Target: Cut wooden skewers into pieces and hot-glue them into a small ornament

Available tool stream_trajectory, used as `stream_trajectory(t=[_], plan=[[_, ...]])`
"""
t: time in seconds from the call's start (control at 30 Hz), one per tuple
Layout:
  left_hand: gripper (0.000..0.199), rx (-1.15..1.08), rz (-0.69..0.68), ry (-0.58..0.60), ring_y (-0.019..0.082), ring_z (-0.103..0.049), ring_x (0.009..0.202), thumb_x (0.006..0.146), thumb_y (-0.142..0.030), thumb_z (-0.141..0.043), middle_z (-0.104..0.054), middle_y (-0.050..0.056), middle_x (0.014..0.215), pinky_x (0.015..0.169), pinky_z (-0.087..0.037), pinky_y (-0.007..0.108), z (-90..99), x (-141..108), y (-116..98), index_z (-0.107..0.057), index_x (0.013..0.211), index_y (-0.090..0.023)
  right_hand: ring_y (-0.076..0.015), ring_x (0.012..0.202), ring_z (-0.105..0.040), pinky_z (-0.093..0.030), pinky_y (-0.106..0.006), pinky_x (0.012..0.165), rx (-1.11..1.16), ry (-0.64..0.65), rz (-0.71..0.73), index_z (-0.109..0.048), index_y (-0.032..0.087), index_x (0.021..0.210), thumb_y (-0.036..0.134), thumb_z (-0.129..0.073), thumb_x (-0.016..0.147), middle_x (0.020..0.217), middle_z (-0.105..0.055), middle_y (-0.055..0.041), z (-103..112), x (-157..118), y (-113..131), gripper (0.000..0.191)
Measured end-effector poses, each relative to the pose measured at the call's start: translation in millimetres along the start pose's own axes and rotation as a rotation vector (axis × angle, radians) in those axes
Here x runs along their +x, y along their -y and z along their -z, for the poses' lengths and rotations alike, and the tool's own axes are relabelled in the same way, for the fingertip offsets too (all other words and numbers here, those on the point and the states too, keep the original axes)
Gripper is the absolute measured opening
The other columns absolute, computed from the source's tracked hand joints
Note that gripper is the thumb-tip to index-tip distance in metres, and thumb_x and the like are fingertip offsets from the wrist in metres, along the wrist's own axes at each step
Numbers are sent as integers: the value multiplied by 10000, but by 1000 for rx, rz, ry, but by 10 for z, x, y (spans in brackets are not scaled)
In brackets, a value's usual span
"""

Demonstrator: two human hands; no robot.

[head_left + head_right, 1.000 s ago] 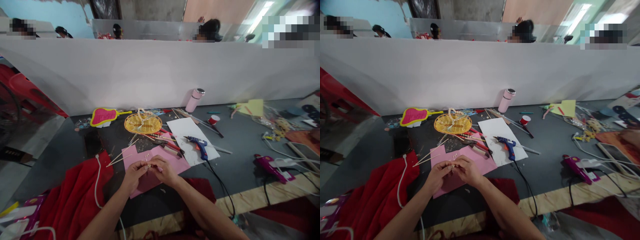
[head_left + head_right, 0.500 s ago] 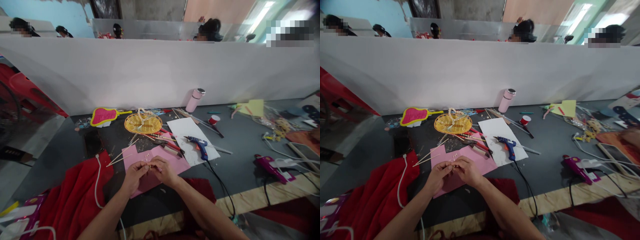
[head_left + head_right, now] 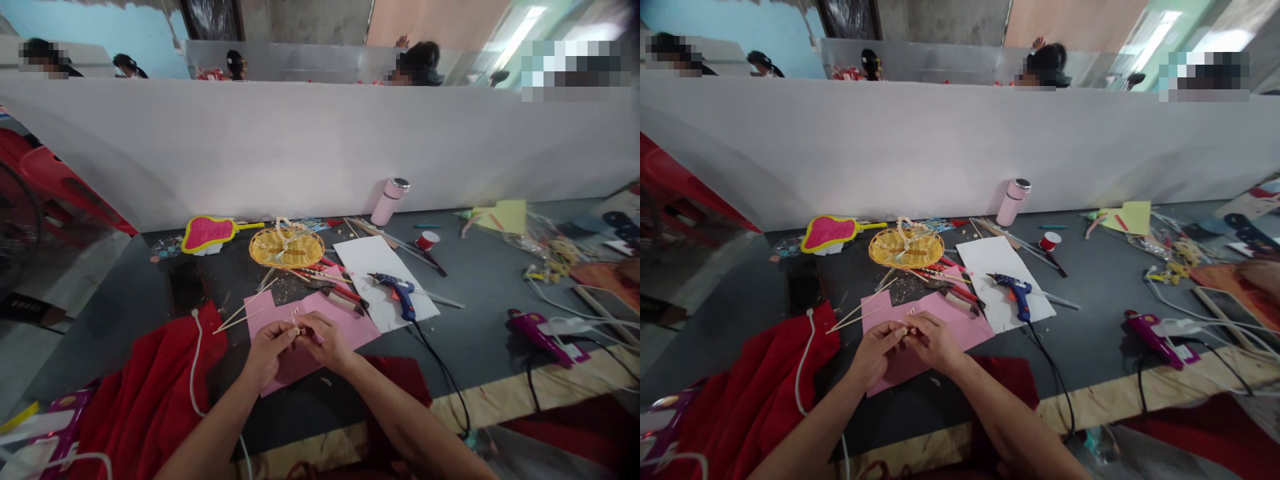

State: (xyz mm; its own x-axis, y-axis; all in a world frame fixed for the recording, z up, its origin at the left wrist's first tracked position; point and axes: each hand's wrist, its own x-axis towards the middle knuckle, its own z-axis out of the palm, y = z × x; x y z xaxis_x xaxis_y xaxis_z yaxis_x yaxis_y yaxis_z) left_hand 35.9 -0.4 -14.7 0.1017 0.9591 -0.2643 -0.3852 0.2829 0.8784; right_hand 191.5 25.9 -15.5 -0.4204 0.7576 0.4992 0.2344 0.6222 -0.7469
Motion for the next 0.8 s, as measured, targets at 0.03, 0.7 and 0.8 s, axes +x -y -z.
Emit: stream_trajectory(t=[0.03,0.7,0.8], plan=[[178,-9,-1,3,72,-465,513,654,-286,-722,-597,-2,600,523,-326,201,-1,-3,-5,-654,707,-131,-165,783,-582,-519,-300,683,8,-7,0,-562,218,1111,186,-556,822,895,-611,-75,3,2,-2,291],[167,-135,-8,32,66,-450,499,673,-285,-713,-561,-17,555,515,-314,192,-8,8,49,-644,661,-133,-147,751,-587,-511,-276,662,22,-80,30,-617,213,1006,197,-530,854,807,-621,-52,-63,-10,-46,175],[174,-141,14,35,61,-449,482,652,-277,-731,-552,-22,530,496,-310,182,-3,8,38,-634,648,-132,-147,762,-591,-518,-275,668,23,-76,55,-617,218,1038,196,-533,854,830,-619,-58,-53,-11,-40,203]])
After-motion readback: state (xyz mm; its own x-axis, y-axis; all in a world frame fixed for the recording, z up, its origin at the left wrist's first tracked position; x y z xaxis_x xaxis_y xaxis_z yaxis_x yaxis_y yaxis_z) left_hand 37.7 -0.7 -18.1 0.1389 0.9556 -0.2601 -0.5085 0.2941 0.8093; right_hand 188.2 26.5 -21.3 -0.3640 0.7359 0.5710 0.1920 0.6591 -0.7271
